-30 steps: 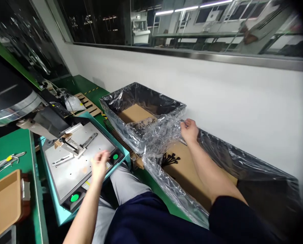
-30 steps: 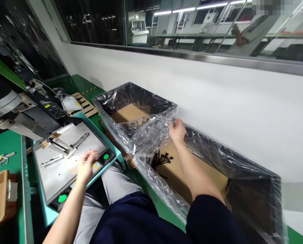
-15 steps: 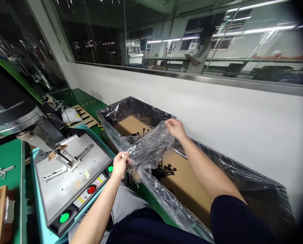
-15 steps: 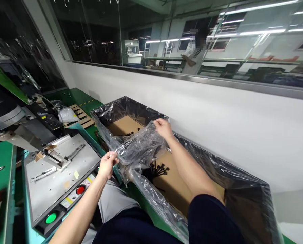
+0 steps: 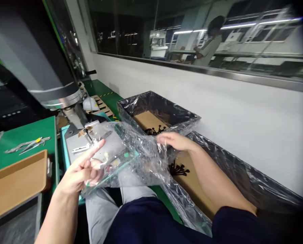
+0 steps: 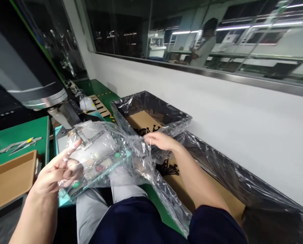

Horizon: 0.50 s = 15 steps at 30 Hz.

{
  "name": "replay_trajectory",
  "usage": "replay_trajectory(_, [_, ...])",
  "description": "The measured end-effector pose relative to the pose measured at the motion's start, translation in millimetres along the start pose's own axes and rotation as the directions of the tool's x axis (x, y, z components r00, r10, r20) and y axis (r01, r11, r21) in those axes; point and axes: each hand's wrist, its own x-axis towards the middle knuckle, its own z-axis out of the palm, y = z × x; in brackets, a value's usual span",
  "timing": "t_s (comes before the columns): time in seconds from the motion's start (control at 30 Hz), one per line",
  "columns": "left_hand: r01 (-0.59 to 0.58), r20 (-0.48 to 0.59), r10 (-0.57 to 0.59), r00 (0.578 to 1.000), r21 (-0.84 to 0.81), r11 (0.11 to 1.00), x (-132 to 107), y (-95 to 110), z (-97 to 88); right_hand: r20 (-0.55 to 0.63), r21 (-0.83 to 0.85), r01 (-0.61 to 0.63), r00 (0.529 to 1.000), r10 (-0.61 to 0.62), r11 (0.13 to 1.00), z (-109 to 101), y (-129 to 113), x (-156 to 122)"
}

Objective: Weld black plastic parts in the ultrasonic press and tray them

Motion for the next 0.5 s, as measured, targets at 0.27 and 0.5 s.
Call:
replay_trajectory(0.27, [0.103, 0.091, -0.104, 0.99, 0.02, 0.995, -14, 27, -23.0, 0.311, 0.353, -0.005, 0.944, -0.113, 0.936, 75, -31, 115])
replay_trajectory(0.5, [0.194, 0.199, -0.193, 0.961, 0.016, 0.981, -16, 43, -43.3, 0.176, 0.459, 0.143, 0.953, -0.247, 0.877, 135, -61, 156])
